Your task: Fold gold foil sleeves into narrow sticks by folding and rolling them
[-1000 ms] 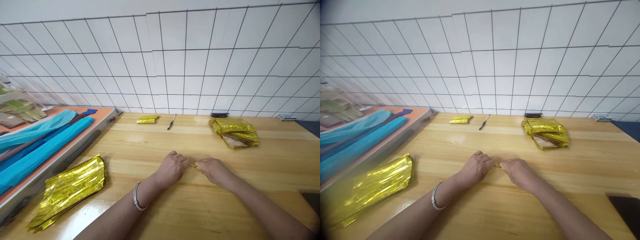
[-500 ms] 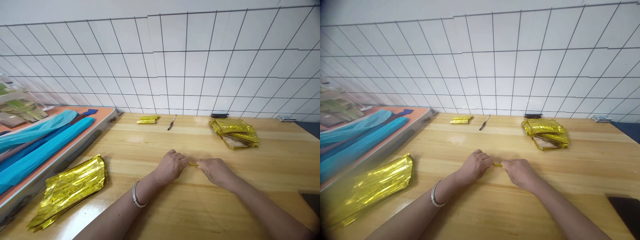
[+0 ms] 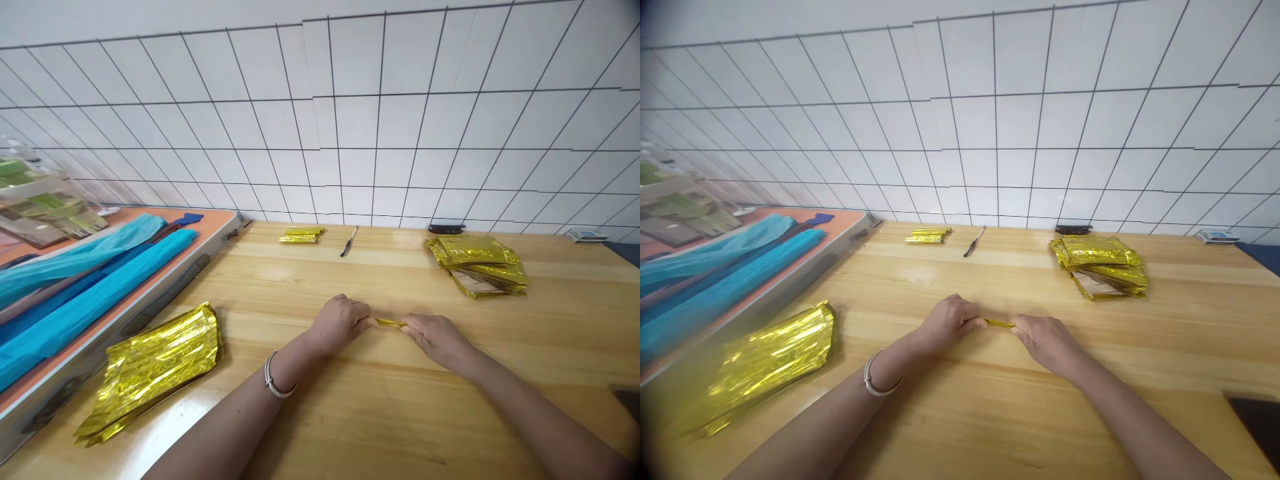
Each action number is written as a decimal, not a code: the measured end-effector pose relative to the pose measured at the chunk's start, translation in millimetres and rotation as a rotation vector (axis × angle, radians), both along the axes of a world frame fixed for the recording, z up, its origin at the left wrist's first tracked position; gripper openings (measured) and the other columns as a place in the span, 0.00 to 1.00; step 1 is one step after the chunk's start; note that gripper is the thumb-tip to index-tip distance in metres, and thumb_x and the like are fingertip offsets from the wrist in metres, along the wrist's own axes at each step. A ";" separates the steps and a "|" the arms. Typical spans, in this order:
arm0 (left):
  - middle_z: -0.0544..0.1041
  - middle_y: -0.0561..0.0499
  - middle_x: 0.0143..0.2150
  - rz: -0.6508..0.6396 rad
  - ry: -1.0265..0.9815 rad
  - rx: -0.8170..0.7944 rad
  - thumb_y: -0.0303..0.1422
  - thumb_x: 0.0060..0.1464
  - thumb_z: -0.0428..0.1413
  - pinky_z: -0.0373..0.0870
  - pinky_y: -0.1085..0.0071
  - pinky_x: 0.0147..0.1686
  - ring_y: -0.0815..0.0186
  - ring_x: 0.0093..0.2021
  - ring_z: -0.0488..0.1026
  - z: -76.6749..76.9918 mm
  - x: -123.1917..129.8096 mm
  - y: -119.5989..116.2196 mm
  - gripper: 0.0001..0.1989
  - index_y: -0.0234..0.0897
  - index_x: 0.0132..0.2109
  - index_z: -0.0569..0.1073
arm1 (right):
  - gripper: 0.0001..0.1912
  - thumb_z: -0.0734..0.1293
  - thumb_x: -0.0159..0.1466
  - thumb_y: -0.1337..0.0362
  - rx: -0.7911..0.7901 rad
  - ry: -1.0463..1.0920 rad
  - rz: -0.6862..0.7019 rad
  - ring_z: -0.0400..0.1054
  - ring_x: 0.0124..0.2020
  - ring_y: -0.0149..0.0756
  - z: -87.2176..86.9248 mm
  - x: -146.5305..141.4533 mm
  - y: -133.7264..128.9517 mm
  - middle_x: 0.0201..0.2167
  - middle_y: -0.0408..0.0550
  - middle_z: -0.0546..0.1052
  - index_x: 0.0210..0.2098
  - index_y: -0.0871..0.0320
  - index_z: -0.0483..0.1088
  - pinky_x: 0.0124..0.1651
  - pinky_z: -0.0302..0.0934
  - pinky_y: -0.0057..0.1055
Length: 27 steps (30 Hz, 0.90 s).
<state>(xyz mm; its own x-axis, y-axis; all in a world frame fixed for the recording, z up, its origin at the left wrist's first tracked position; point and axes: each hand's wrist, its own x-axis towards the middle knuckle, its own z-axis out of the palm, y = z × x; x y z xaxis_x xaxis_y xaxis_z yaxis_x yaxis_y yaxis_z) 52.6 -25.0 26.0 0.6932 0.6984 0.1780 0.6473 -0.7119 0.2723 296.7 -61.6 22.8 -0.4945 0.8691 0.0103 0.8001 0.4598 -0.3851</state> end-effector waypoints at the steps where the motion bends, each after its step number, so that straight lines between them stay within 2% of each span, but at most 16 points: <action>1: 0.72 0.51 0.27 -0.005 -0.022 -0.045 0.40 0.62 0.44 0.60 0.73 0.33 0.69 0.27 0.69 1.8 -1.3 0.0 0.17 0.35 0.30 0.68 | 0.12 0.53 0.66 0.60 -0.006 0.000 -0.025 0.67 0.28 0.33 -1.0 1.0 0.7 0.27 0.43 0.74 0.34 0.55 0.66 0.29 0.55 0.26; 6: 0.75 0.52 0.36 -0.058 -0.157 -0.281 0.29 0.60 0.45 0.62 0.77 0.33 0.70 0.34 0.70 7.6 -10.1 1.8 0.10 0.37 0.40 0.71 | 0.14 0.54 0.66 0.58 -0.015 0.032 -0.096 0.65 0.26 0.32 -7.5 5.8 4.1 0.24 0.42 0.71 0.28 0.56 0.62 0.29 0.55 0.27; 10: 0.75 0.54 0.33 -0.023 -0.192 -0.362 0.28 0.57 0.47 0.62 0.78 0.32 0.71 0.32 0.69 6.0 -18.3 8.8 0.10 0.37 0.40 0.72 | 0.15 0.51 0.67 0.59 -0.073 0.156 0.013 0.64 0.27 0.32 -5.3 6.2 3.9 0.25 0.43 0.70 0.29 0.56 0.63 0.31 0.56 0.27; 13: 0.75 0.54 0.31 0.030 -0.222 -0.330 0.28 0.56 0.48 0.62 0.78 0.31 0.71 0.30 0.69 2.5 -21.6 13.7 0.09 0.37 0.39 0.73 | 0.16 0.50 0.67 0.59 -0.142 0.207 0.058 0.63 0.25 0.30 -1.7 6.7 4.0 0.25 0.41 0.70 0.30 0.56 0.63 0.30 0.55 0.26; 17: 0.75 0.54 0.32 0.077 -0.245 -0.279 0.30 0.56 0.48 0.62 0.77 0.33 0.70 0.31 0.70 -1.6 -22.7 17.4 0.10 0.38 0.38 0.74 | 0.17 0.52 0.66 0.56 -0.117 0.103 -0.055 0.62 0.24 0.30 -0.9 9.3 5.9 0.21 0.41 0.68 0.25 0.56 0.61 0.29 0.53 0.26; 20: 0.75 0.53 0.32 0.085 -0.245 -0.294 0.31 0.56 0.48 0.62 0.77 0.32 0.70 0.31 0.70 -2.9 -25.0 20.1 0.10 0.37 0.38 0.74 | 0.18 0.54 0.65 0.53 -0.063 0.005 -0.107 0.63 0.25 0.32 -4.5 11.1 6.6 0.22 0.42 0.69 0.26 0.56 0.61 0.28 0.52 0.26; 24: 0.74 0.53 0.30 0.041 -0.205 -0.305 0.32 0.57 0.48 0.61 0.76 0.30 0.69 0.29 0.68 -4.9 -29.3 25.1 0.09 0.38 0.37 0.72 | 0.19 0.52 0.66 0.52 -0.004 -0.066 -0.021 0.65 0.28 0.33 -9.4 9.5 5.0 0.25 0.44 0.71 0.28 0.56 0.63 0.29 0.51 0.27; 27: 0.73 0.52 0.30 0.023 -0.153 -0.234 0.32 0.58 0.47 0.60 0.75 0.32 0.68 0.30 0.68 -9.6 -30.7 28.2 0.09 0.38 0.35 0.71 | 0.20 0.51 0.67 0.53 0.050 -0.110 0.035 0.66 0.28 0.34 -10.2 6.3 2.9 0.25 0.45 0.72 0.27 0.56 0.63 0.29 0.50 0.27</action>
<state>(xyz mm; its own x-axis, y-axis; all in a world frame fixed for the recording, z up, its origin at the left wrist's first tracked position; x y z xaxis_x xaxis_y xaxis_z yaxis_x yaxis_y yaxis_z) 21.9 3.2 16.4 0.6544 0.7480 0.1111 0.6011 -0.6037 0.5236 302.9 -58.7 12.6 -0.5249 0.8512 -0.0029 0.8196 0.5045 -0.2717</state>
